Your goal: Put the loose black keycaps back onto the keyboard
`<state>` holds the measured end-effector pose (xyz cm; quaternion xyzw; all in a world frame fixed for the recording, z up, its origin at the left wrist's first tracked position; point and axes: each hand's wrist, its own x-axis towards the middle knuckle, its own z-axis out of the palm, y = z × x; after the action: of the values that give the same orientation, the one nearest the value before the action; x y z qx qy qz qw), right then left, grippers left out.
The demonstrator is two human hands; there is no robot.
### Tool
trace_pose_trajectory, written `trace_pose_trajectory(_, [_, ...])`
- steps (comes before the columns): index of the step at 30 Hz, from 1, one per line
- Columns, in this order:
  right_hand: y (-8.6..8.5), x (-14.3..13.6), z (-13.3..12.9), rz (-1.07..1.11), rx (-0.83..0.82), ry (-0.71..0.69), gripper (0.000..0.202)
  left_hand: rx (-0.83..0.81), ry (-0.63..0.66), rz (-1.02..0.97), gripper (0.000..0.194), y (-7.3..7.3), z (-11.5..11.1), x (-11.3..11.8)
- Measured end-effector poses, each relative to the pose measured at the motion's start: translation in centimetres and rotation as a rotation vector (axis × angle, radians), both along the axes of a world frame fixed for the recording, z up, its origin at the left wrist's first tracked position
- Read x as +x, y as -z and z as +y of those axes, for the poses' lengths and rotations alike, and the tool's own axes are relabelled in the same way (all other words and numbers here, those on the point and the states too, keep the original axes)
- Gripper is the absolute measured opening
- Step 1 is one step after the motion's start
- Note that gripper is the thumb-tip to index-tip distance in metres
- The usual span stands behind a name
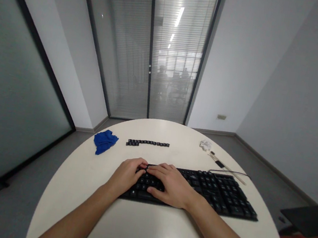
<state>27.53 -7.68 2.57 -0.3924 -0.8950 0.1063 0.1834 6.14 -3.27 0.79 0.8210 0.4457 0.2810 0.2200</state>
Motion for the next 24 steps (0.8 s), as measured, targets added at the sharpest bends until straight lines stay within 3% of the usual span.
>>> trace_pose_trajectory(16, [0.44,0.12,0.19,-0.016,0.003,-0.026,0.054,0.166,0.044,0.270,0.020,-0.18,-0.67,0.35])
trace_pose_trajectory(24, [0.40,0.10,0.17,0.031,-0.028,-0.020,0.052,0.122,0.003,0.153,0.016,0.16,-0.45,0.65])
